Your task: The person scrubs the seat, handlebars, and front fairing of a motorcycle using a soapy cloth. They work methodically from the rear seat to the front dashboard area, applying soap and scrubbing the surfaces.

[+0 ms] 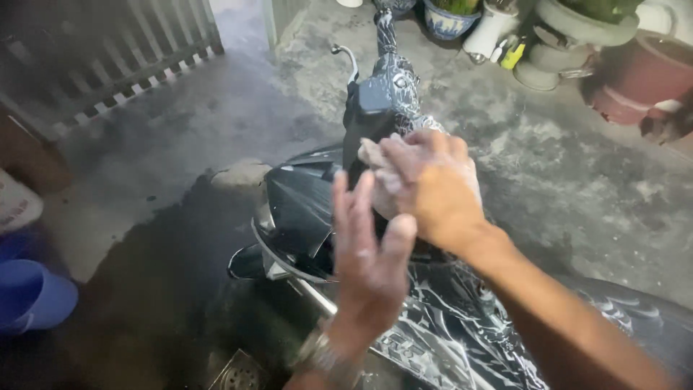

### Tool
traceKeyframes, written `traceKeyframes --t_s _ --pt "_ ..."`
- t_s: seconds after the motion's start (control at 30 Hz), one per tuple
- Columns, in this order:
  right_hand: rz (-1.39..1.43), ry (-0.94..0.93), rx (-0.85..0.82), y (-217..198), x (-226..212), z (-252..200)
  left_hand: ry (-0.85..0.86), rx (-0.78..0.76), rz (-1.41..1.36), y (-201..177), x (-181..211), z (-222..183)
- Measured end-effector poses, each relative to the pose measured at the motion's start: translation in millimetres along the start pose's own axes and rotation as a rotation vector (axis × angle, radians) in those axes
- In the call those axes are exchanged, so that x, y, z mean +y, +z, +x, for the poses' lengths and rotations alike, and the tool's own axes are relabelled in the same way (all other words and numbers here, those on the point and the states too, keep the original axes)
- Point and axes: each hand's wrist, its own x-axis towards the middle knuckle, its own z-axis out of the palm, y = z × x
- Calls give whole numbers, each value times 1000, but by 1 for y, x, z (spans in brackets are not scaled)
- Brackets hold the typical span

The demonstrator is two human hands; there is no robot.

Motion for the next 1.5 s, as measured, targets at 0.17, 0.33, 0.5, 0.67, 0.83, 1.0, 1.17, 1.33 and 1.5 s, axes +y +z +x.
traceKeyframes --t_s 0.17,0.33,0.5,0.67,0.83,1.0,1.17,1.33,1.5 --pt "1303 196 -456 -37 43 -25 -79 -198 36 30 27 24" --pt "1022 460 -69 -9 80 5 387 275 120 48 -24 84" --pt "563 298 -211 28 69 10 505 205 124 27 -70 86" --pt "580 479 -221 29 59 12 -13 371 116 17 -82 38" --pt "593 441 -142 34 64 9 86 237 290 28 -87 127" --pt "565 566 -218 28 56 7 370 130 224 19 -35 76" --pt "582 594 -210 19 48 14 -10 211 61 17 -87 128" --pt "553 407 -106 46 71 1 611 323 624 23 -31 81" --pt "574 556 -170 44 55 -1 -5 177 62 15 -48 94"
